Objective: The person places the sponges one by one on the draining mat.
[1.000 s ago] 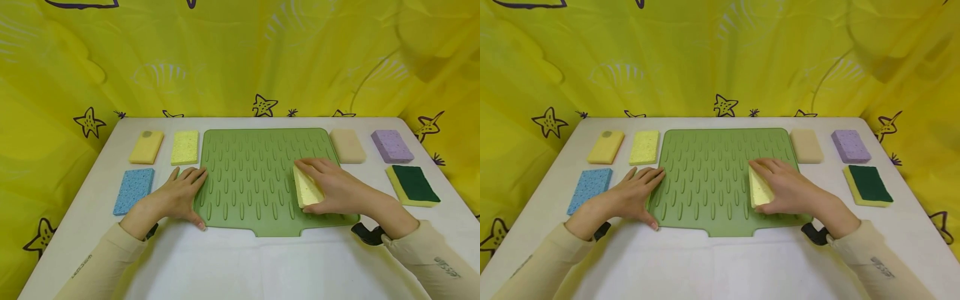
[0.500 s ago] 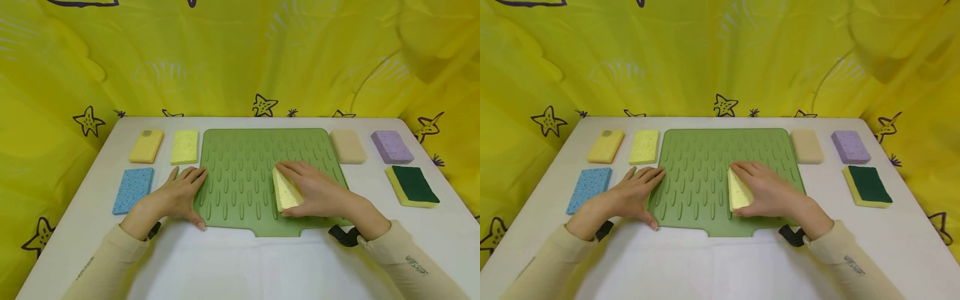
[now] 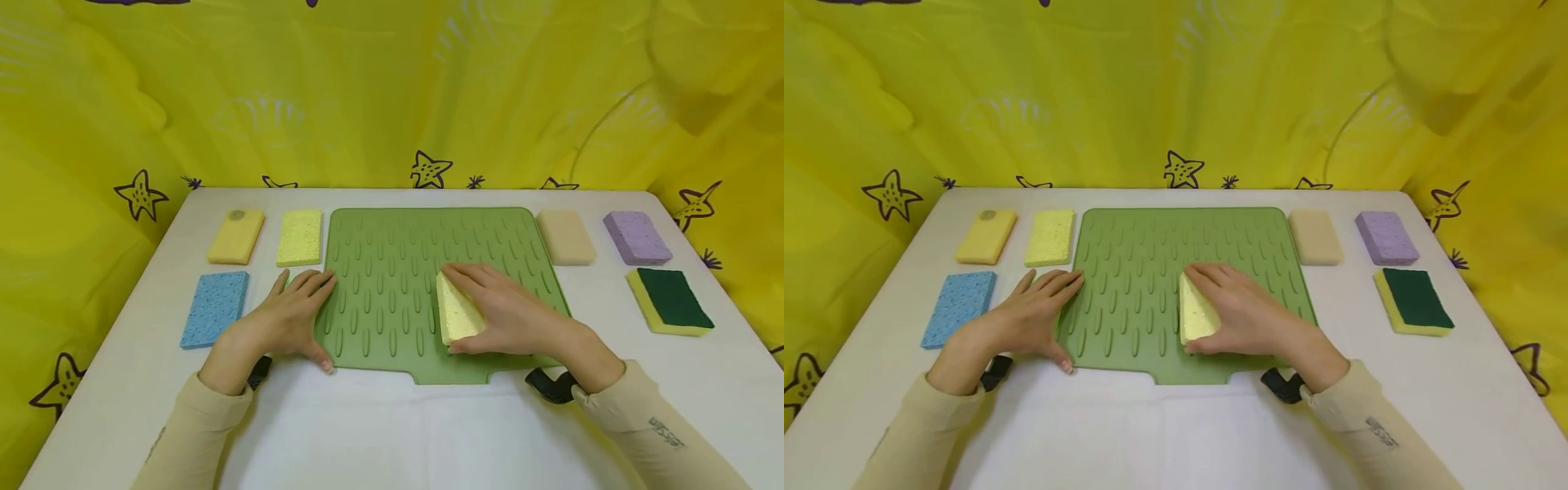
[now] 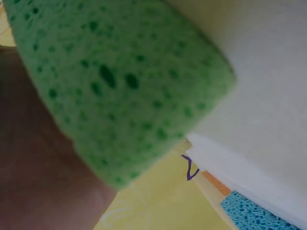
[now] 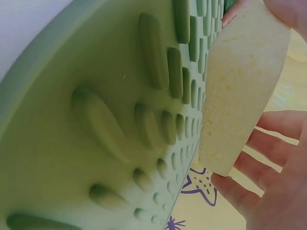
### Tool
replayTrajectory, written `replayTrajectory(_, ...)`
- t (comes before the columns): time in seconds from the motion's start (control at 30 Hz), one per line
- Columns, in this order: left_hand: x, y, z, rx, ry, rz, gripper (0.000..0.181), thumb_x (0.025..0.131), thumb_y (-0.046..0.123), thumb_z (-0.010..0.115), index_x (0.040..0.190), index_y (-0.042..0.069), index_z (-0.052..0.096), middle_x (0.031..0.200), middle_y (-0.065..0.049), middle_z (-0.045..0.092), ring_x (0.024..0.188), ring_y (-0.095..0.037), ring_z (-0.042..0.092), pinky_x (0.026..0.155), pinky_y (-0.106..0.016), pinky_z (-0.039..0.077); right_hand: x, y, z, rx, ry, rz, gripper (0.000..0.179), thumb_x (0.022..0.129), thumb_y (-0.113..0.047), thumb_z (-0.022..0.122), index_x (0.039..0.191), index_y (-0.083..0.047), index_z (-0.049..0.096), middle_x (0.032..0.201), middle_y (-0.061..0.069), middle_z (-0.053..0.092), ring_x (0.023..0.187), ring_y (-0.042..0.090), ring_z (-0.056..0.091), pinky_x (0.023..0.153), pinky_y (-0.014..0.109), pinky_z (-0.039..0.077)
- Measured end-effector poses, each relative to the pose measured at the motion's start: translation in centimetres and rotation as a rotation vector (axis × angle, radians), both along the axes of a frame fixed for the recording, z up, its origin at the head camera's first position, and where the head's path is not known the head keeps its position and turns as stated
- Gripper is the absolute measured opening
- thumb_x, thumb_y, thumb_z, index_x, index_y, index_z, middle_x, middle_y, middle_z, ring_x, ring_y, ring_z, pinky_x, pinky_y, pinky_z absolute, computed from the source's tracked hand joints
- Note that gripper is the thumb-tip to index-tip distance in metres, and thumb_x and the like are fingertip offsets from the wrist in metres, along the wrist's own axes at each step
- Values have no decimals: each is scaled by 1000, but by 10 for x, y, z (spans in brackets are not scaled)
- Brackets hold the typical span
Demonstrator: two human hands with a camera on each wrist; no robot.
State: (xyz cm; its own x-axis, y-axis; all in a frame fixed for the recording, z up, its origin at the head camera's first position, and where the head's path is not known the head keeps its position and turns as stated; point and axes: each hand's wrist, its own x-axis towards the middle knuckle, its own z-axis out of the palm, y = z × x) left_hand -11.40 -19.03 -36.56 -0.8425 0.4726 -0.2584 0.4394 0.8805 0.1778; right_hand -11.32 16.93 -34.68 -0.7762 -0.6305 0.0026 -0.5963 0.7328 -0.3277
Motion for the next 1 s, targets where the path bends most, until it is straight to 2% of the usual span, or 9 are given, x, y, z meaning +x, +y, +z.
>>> replayTrajectory(0.47, 1, -1, 0, 13, 13, -3, 141, 50, 69, 87, 157, 3, 23, 165, -14, 21, 152, -37, 15, 120, -67, 3, 2, -26, 0, -40, 18, -16, 112, 70, -65, 78, 154, -6, 32, 156, 10, 38, 142, 33, 38, 115, 55, 36)
replayTrajectory(0.73, 1, -1, 0, 30, 10, -5, 142, 50, 71, 85, 157, 3, 22, 165, -13, 20, 153, -36, 14, 120, -67, 3, 4, -44, -3, -32, 55, 10, 112, 69, -65, 79, 152, -3, 35, 154, 12, 42, 139, 33, 42, 117, 53, 34)
replayTrajectory(1.0, 2, -2, 0, 32, 4, 1, 141, 50, 70, 86, 157, 3, 22, 165, -13, 20, 153, -37, 14, 120, -67, 3, 7, -65, -4, -35, 63, 30, 110, 69, -64, 79, 151, -2, 37, 152, 12, 44, 137, 32, 44, 114, 51, 38)
